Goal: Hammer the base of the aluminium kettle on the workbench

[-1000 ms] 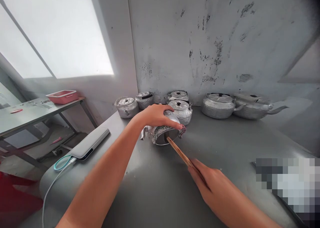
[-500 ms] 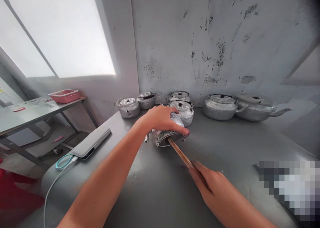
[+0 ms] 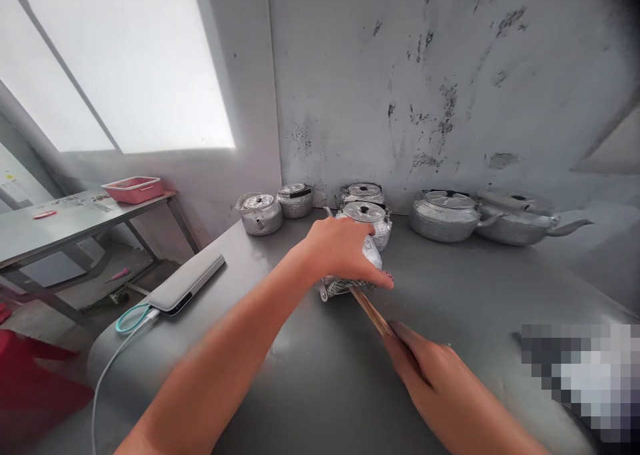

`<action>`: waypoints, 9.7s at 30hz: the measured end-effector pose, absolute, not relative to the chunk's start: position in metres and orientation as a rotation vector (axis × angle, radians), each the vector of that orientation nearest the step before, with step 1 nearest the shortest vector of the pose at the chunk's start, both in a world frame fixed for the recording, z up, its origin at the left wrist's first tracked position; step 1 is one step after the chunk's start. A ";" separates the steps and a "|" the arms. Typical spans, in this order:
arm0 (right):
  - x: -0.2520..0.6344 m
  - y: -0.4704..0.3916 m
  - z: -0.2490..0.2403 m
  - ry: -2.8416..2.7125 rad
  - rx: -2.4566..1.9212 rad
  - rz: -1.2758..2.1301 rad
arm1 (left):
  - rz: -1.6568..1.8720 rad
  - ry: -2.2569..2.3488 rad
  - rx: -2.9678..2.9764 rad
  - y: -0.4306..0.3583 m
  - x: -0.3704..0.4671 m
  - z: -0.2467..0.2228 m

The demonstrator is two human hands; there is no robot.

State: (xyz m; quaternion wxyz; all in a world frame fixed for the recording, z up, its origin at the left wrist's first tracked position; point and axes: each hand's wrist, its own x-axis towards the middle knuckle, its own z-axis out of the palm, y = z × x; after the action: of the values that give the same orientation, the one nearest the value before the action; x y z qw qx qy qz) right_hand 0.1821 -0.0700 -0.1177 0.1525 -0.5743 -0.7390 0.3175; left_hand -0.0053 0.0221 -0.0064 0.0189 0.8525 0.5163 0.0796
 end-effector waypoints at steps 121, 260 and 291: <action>0.174 -0.085 -0.110 -1.537 -1.576 1.565 | 0.118 1.442 2.694 0.018 -0.009 -0.005; 0.158 -0.074 -0.096 -1.417 -1.705 1.683 | 0.242 1.421 2.737 0.023 -0.012 -0.009; 0.160 -0.074 -0.102 -1.475 -1.697 1.592 | 0.271 1.408 2.734 0.024 -0.013 -0.011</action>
State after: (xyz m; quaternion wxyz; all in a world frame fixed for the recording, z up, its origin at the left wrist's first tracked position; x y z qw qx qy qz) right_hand 0.1598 -0.0745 -0.1020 0.1920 -0.6046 -0.5253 0.5672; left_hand -0.0129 0.0238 -0.0111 0.0275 0.8853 0.4559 0.0877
